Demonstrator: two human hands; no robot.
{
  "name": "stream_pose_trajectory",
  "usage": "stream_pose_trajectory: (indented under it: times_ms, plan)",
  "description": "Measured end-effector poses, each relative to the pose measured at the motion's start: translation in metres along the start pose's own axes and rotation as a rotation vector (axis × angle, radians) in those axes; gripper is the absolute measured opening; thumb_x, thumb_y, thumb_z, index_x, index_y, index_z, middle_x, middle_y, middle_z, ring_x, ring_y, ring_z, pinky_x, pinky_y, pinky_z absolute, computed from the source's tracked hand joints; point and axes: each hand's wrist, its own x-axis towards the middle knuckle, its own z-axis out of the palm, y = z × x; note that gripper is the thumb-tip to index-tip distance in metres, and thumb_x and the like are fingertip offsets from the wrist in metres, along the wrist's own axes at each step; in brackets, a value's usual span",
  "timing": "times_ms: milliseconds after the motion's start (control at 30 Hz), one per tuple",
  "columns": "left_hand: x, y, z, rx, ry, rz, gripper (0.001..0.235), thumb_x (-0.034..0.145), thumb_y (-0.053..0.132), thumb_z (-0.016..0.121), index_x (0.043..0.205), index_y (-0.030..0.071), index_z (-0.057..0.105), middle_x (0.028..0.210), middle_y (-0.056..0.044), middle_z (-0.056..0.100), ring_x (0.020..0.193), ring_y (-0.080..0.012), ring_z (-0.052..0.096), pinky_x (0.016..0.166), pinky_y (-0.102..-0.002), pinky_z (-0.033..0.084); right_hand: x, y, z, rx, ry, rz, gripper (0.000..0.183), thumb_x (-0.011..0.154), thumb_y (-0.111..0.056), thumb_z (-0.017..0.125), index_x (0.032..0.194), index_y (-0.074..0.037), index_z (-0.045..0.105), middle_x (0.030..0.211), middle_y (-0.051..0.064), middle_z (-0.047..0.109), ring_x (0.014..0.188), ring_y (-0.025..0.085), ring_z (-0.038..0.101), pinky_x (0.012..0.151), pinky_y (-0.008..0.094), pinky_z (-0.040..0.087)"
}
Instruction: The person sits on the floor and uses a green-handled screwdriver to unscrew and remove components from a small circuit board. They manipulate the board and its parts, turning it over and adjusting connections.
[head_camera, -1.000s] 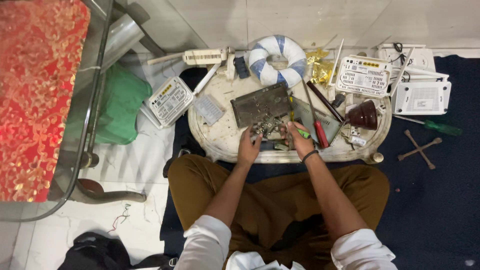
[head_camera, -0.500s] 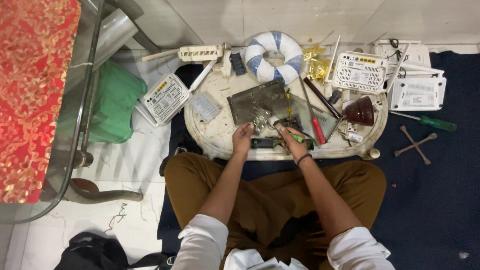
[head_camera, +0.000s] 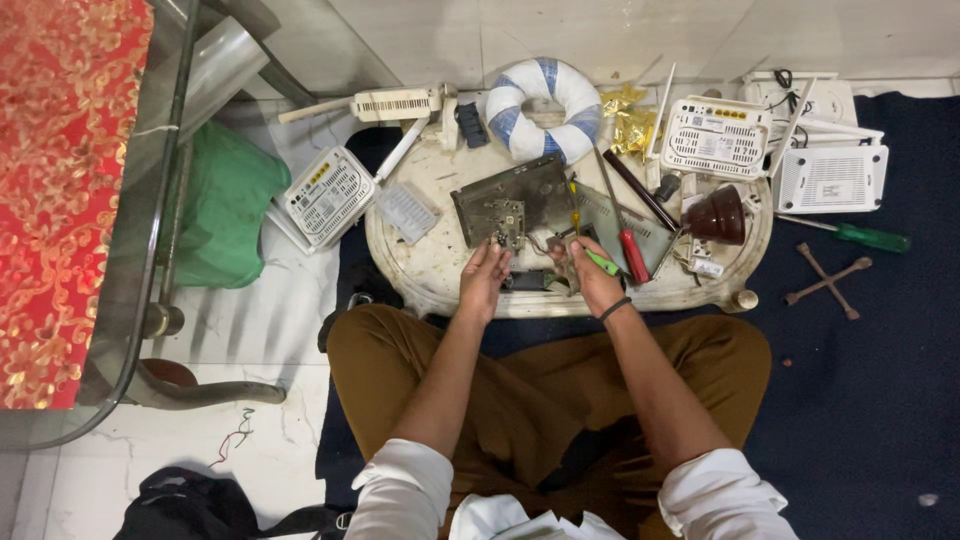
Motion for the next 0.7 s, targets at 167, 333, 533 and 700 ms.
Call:
stream_pose_trajectory:
  times_ms: [167, 333, 533, 700]
  plan:
    - [0.005, -0.007, -0.003, -0.046, -0.045, 0.072, 0.069, 0.094, 0.016, 0.074, 0.153, 0.001, 0.041, 0.115, -0.007, 0.069, 0.107, -0.0193, 0.066, 0.095, -0.034, 0.053, 0.004, -0.005, 0.023, -0.027, -0.032, -0.047, 0.027, 0.106, -0.026, 0.059, 0.120, -0.003, 0.061, 0.112, 0.009, 0.069, 0.109, 0.021, 0.067, 0.091, 0.038, 0.058]
    - [0.007, -0.009, -0.004, -0.108, -0.102, 0.128, 0.045, 0.096, 0.009, 0.070, 0.138, 0.001, 0.053, 0.119, -0.008, 0.066, 0.116, -0.0212, 0.064, 0.108, -0.040, 0.051, 0.006, 0.000, 0.047, -0.026, 0.050, -0.057, 0.021, 0.099, -0.016, 0.066, 0.115, -0.004, 0.063, 0.108, 0.007, 0.070, 0.105, 0.018, 0.068, 0.090, 0.039, 0.061]
    - [0.004, -0.010, 0.004, -0.234, -0.145, 0.141, 0.022, 0.102, 0.014, 0.061, 0.123, 0.006, 0.056, 0.124, -0.008, 0.063, 0.126, -0.0231, 0.062, 0.112, -0.042, 0.050, 0.006, 0.014, 0.064, -0.349, 0.102, -0.278, 0.020, 0.094, -0.011, 0.076, 0.109, -0.003, 0.067, 0.100, 0.006, 0.070, 0.096, 0.018, 0.067, 0.086, 0.030, 0.054]
    - [0.006, -0.017, -0.001, -0.271, -0.198, 0.113, 0.018, 0.107, 0.020, 0.057, 0.123, 0.014, 0.053, 0.116, -0.005, 0.062, 0.105, -0.0173, 0.062, 0.095, -0.041, 0.055, 0.005, 0.022, 0.082, -0.816, 0.039, -0.712, 0.018, 0.089, -0.008, 0.081, 0.102, -0.005, 0.069, 0.100, 0.009, 0.069, 0.095, 0.023, 0.066, 0.087, 0.033, 0.051]
